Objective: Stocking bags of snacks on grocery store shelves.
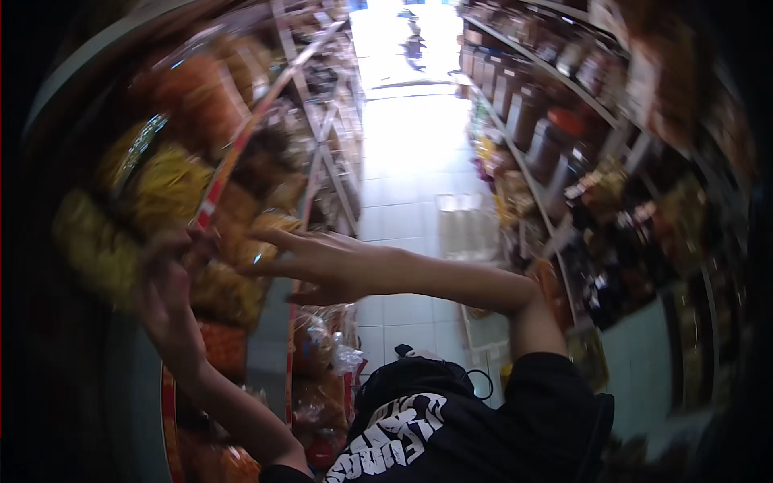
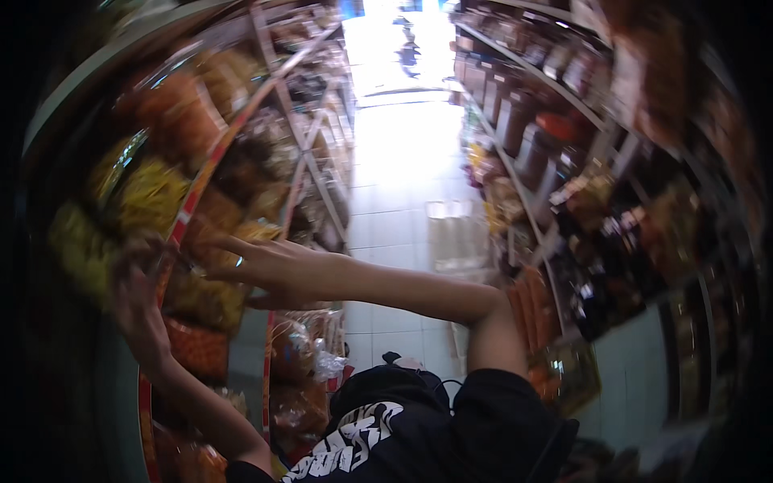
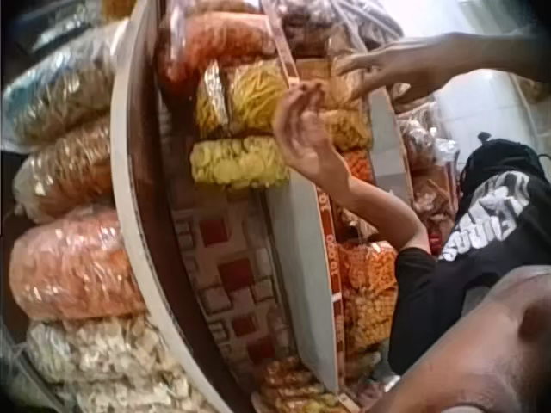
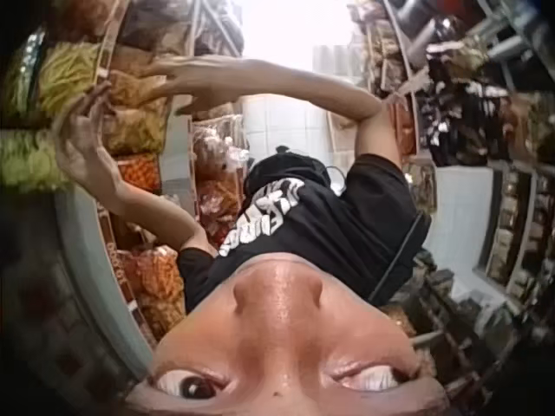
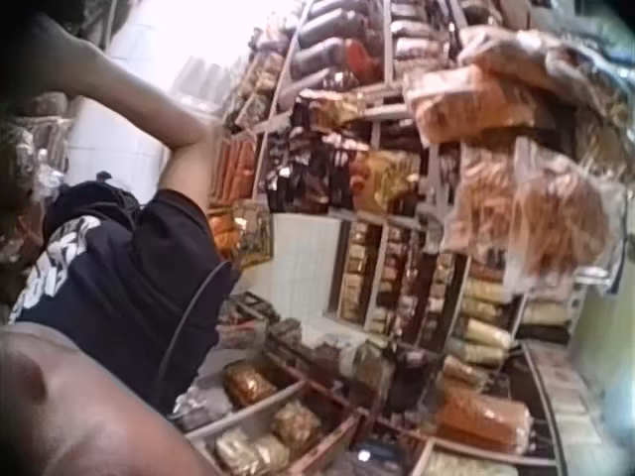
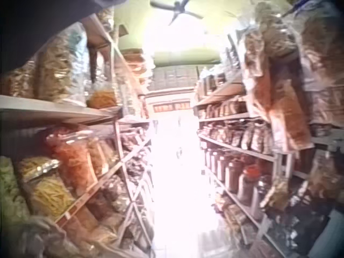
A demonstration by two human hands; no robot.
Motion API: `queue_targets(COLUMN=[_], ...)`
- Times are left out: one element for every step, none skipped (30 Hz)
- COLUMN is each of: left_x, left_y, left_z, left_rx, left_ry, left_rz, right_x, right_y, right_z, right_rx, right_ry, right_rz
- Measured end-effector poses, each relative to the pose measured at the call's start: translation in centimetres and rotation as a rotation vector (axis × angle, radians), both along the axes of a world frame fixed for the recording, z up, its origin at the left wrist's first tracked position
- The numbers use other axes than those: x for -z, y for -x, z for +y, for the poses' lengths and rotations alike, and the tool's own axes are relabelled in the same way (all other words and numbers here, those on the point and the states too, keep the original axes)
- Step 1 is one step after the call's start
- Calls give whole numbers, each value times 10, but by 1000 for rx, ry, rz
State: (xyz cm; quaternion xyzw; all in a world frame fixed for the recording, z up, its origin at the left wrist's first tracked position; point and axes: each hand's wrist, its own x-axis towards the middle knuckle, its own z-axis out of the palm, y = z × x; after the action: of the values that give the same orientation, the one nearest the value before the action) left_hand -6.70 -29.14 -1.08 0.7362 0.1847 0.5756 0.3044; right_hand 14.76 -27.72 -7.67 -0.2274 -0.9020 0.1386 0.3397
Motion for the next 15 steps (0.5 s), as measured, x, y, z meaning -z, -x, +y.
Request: queue_targets(left_x=[14,32,49,68,92,109,119,130,144,156,167,179,190,200,209], left_y=[-8,-17,-30,-37,-47,-55,-66,-77,-84,-91,-99,-106,-114,-121,-131], left_z=[6,5,7,14,22,26,28,24,28,28,28,30,33,35,37], left_rx=[190,229,269,316,365,363,368,401,437,477,523,543,564,590,610], left_ry=[-2,104,203,314,438,504,554,591,595,644,694,699,771,846,871], left_rz=[71,111,156,178,201,283,372,383,467,483,501,515,560,605,606], right_x=[26,39,62,96,108,108,133,145,154,167,181,193,205,215,221], right_y=[-28,-60,-92,-121,-142,-152,-168,-175,-178,-180,-179,-175,-171,-166,-161], right_z=[-9,-28,-51,-70,-98,-121,-147,-170,-189,-206,-221,-230,-238,-248,-248], right_rx=[119,154,344,401,481,576,627,684,757,844,935,952,1027,1108,1150], right_ry=[-72,103,213,220,355,633,633,729,771,830,892,906,908,913,870], right_rz=[-55,-97,-239,-323,-359,-458,-401,-343,-264,-180,-92,-79,-2,74,104])
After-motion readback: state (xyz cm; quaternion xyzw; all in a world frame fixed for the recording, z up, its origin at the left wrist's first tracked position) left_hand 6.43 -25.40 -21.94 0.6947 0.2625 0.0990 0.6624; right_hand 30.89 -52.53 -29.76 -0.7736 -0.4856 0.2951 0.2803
